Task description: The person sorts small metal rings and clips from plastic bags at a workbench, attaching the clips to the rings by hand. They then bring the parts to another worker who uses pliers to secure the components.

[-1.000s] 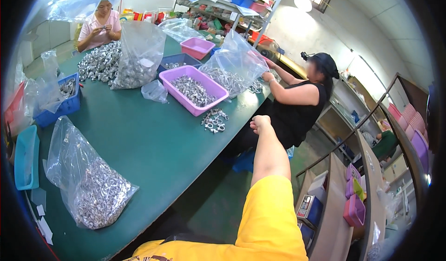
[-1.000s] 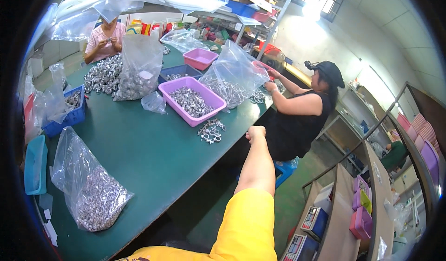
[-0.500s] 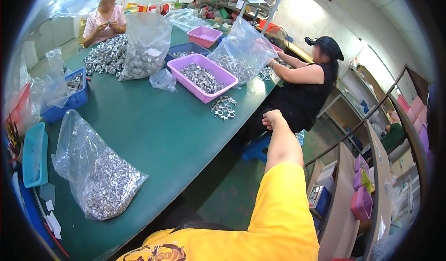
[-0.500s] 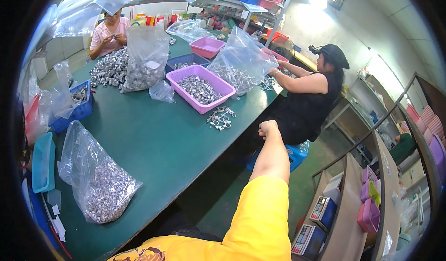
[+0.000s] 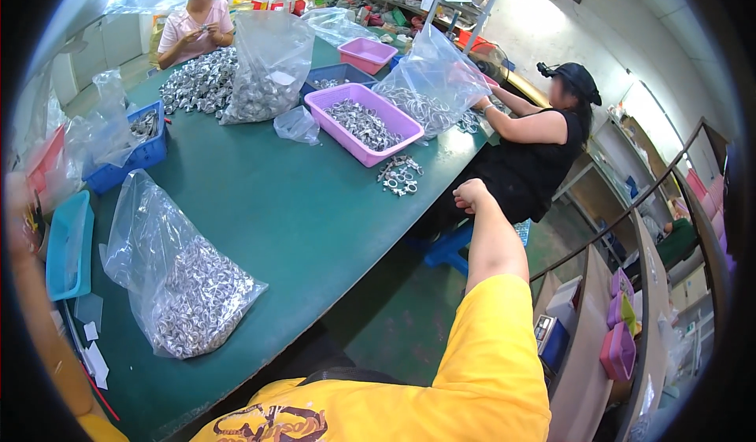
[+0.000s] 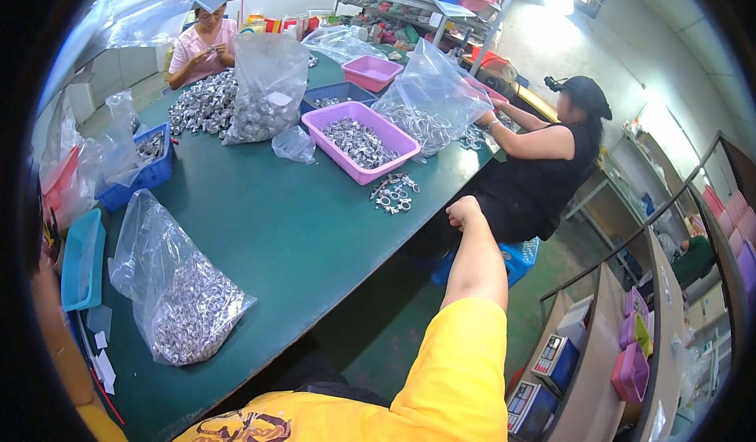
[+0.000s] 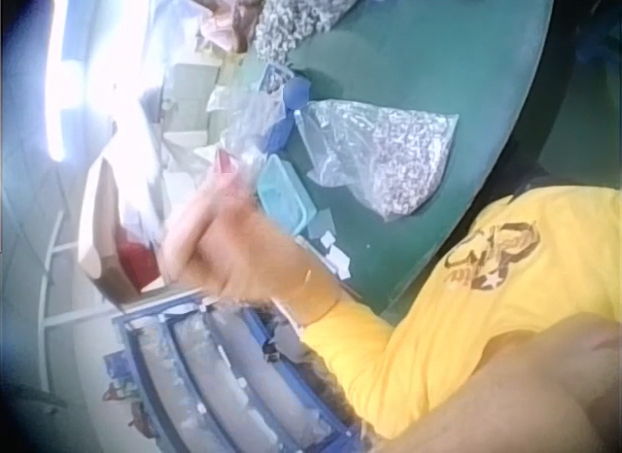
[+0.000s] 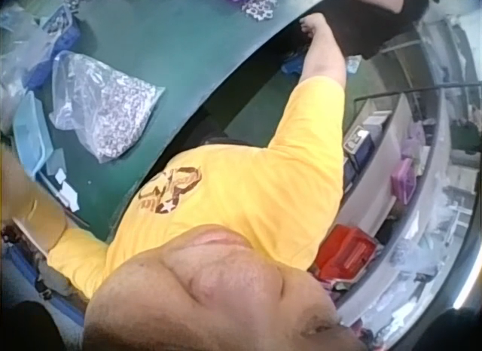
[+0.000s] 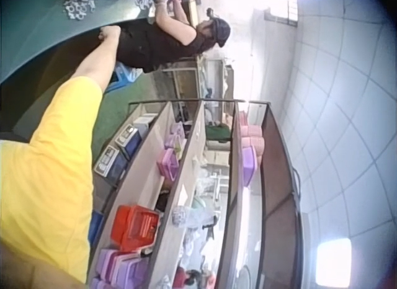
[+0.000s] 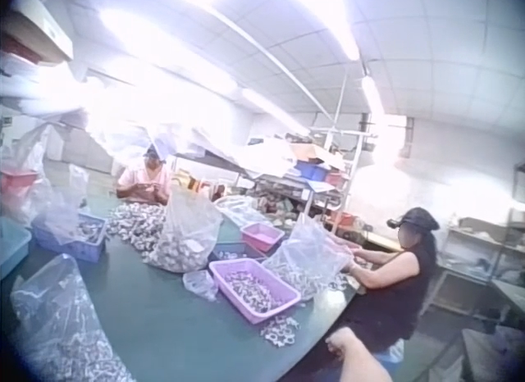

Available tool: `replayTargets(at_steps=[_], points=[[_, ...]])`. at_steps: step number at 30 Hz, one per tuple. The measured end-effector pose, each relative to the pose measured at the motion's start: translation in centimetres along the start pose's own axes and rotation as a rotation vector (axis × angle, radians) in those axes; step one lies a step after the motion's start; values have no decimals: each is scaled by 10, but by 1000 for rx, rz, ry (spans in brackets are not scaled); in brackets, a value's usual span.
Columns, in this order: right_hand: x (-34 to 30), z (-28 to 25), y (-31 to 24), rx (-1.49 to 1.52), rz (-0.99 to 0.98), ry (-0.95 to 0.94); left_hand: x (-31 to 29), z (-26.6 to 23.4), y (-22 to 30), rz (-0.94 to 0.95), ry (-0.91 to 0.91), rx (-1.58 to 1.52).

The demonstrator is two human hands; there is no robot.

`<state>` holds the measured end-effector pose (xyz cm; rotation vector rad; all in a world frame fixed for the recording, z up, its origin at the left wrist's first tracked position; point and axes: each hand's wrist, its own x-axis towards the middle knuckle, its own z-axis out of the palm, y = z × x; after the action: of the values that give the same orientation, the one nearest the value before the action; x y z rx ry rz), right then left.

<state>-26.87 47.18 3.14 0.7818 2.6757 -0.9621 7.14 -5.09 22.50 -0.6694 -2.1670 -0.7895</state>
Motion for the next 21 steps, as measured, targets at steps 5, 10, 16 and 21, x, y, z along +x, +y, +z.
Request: replayTargets(at_steps=[5, 10, 16, 21], points=[[41, 40, 9, -50, -335, 443, -16, 111, -74, -34, -260, 367], [-20, 138, -45, 251, -626, 346, -84, 183, -161, -496, -334, 372], [-74, 181, -41, 148, -760, 464, -106, 195, -185, -800, -571, 200], [-71, 182, -41, 155, -747, 405, -109, 195, -200, -731, -474, 135]])
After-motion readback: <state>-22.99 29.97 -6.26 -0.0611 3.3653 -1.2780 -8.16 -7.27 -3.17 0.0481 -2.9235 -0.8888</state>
